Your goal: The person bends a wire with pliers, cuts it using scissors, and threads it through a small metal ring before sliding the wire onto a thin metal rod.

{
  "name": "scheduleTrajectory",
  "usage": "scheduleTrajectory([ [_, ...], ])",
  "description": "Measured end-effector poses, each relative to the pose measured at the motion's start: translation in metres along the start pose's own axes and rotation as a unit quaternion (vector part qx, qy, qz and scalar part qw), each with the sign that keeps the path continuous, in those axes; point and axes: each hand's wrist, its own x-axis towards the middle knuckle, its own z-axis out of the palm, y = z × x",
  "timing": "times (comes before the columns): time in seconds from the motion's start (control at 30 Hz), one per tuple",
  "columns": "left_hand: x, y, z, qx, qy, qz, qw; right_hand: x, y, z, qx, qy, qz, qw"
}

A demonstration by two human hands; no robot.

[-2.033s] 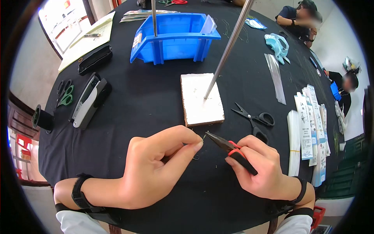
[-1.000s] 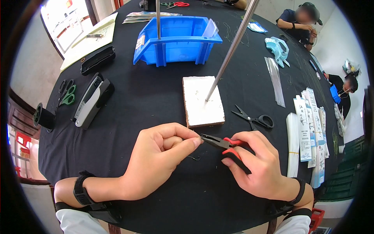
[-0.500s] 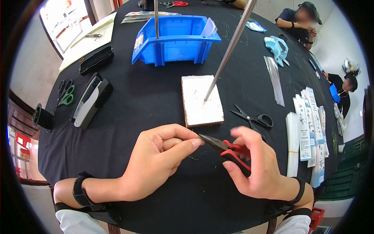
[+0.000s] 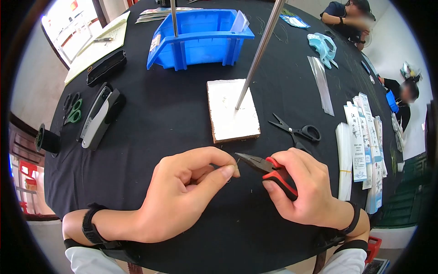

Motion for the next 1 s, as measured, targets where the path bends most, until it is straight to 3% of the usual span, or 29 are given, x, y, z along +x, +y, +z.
scheduleTrajectory([
  [0.27, -0.0039, 0.0122, 0.0001, 0.019, 0.006, -0.019, 1.000, 0.0004, -0.0034, -0.0030, -0.020, -0.011, 0.012, 1.000],
  [0.47, -0.0056, 0.0122, 0.0008, 0.080, 0.028, 0.018, 0.996, -0.0016, -0.0025, -0.0015, -0.016, -0.007, 0.014, 1.000],
  [0.57, -0.0055, 0.0052, 0.0015, 0.119, 0.044, 0.083, 0.988, -0.0017, -0.0037, -0.0013, -0.017, -0.014, 0.024, 0.999],
  [1.0, -0.0091, 0.0074, 0.0016, 0.161, 0.037, 0.127, 0.978, -0.0027, -0.0034, -0.0010, -0.012, -0.024, 0.033, 0.999],
])
